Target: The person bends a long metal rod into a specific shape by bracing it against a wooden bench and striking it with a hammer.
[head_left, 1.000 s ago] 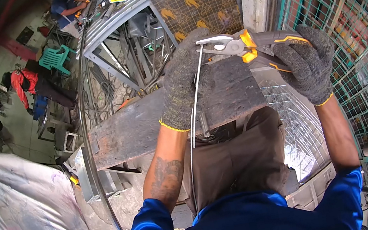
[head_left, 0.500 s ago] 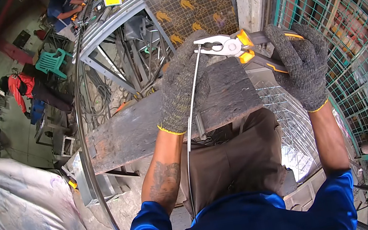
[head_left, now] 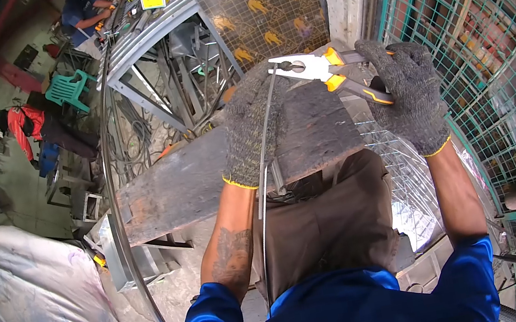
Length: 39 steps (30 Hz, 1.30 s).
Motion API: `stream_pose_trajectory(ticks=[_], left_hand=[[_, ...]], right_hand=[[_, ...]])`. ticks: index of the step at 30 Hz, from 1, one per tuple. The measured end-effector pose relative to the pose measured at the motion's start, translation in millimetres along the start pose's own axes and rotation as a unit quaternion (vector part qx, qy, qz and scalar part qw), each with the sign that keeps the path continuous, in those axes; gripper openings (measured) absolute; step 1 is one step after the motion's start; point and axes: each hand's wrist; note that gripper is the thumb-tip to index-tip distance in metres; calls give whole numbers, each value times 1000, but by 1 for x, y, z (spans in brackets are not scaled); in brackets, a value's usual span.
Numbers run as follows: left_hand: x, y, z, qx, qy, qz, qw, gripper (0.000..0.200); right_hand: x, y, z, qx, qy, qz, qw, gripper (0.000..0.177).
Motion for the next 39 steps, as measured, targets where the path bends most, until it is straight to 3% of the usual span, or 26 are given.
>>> stream_pose_trajectory(ticks=[1,3,4,6,7,8,9,10,11,12,13,15,16,17,18,19,21,22,23,24,27,30,34,36,39], left_hand=[[2,3,-3,0,-1,-1,1000,47],[3,11,-8,-32,-172,-226,958,49],[-1,11,-9,-32,-171,-226,958,49],[-9,10,-11,20,32,33,999,47],[3,9,-7,21,31,31,999,47],[26,6,0,-20,-230,-183,956,46],[37,4,4,-59,-463,-376,800,45],[22,10,1,-58,-462,-376,801,45],[-6,23,-4,-27,-216,-178,960,43],[-20,29,-6,9,56,43,997,41],[-18,30,-3,12,56,43,997,41],[-13,34,-1,-19,-88,-217,972,42],[-7,29,1,-23,-89,-217,972,42],[3,22,9,-57,-209,-365,905,34],[7,18,13,-87,-321,-496,802,32],[0,18,12,-87,-321,-495,803,32],[-19,19,7,-128,-195,-259,937,34],[-14,16,9,-126,-195,-257,938,34],[-5,15,11,-114,-267,-428,856,34],[0,14,13,-99,-328,-582,738,35],[-12,18,15,-108,-311,-624,709,38],[-20,14,11,-128,-292,-604,730,50],[-22,13,11,-144,-308,-588,734,51],[-11,8,11,-131,-347,-607,703,51],[-32,21,12,-144,-313,-597,725,51]], right_hand=[[1,3,-2,-1,0,0,1000,78],[3,7,-5,-46,33,70,996,77],[3,8,-6,-46,33,70,996,77],[2,8,-7,-80,69,151,983,75],[4,8,-9,-81,68,149,983,75],[7,9,-11,-62,44,121,990,73],[9,9,-12,-42,20,92,995,72],[9,7,-12,-41,19,92,995,72],[9,3,-12,-38,11,56,998,72],[9,-1,-11,-36,0,19,999,72],[7,-4,-12,-35,-3,17,999,72],[0,-6,-17,-10,-2,-41,999,71],[-2,-4,-20,-12,1,-41,999,71],[-3,0,-24,11,-15,-68,997,71],[-3,5,-26,35,-34,-95,994,71],[-5,8,-29,34,-20,-95,995,70],[-7,14,-30,45,-23,-98,994,69],[-7,16,-30,56,-26,-102,993,68],[-7,19,-30,57,-27,-101,993,68],[-8,20,-30,65,-28,-97,993,65],[-7,23,-33,67,-34,-87,993,67],[-8,32,-32,89,-35,-82,992,68],[-14,38,-35,86,0,-69,994,69],[-20,42,-35,99,20,-68,993,69],[-32,49,-40,102,63,-43,992,68]])
Point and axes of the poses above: each hand's wrist, its own z-axis towards the middle knuckle, its own y-axis out of the palm, x = y × z, and after that the axes turned 9 degrees about -y, right-handed
